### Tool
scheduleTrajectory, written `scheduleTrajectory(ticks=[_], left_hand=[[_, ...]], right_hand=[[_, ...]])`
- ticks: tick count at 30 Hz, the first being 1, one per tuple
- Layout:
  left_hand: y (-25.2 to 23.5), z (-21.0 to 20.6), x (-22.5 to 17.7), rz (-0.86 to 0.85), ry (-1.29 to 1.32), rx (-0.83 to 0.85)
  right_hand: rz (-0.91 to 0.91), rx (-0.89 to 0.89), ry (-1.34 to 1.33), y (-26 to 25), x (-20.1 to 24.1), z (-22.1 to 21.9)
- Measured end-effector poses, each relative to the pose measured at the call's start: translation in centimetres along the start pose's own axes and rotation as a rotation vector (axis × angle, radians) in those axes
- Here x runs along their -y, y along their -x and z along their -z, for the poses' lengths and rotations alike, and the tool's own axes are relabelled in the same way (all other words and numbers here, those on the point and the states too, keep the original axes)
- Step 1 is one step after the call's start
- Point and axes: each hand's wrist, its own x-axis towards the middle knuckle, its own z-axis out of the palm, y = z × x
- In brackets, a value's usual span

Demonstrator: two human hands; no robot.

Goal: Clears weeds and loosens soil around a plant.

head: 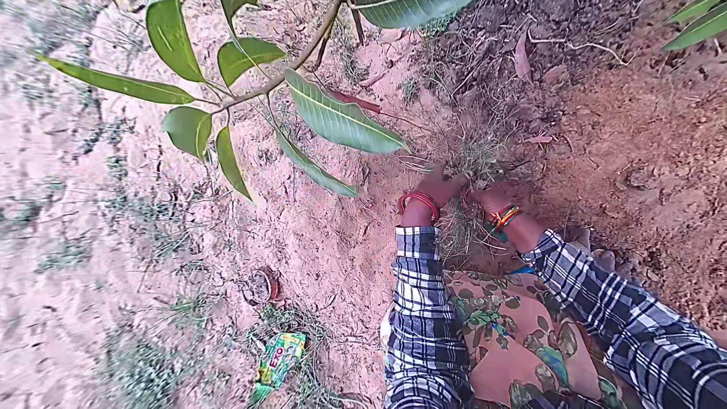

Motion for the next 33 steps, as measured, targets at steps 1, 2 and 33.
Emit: scheduleTrajectory(ticks=[1, 2, 33], left_hand=[[0.1, 0.9, 0.5, -0.021, -0.002, -0.101], [0.3, 1.8, 0.9, -0.054, 0.015, -0.242], [3.3, 1.7, 1.3, -0.561, 0.563, -0.914]], right_hand=[[-0.024, 0.011, 0.051, 0.4, -0.1, -0.3], [-0.03, 0.03, 0.118, 0.9, 0.0, -0.7], [0.156, 0.435, 0.625, 4.7, -1.0, -3.4]])
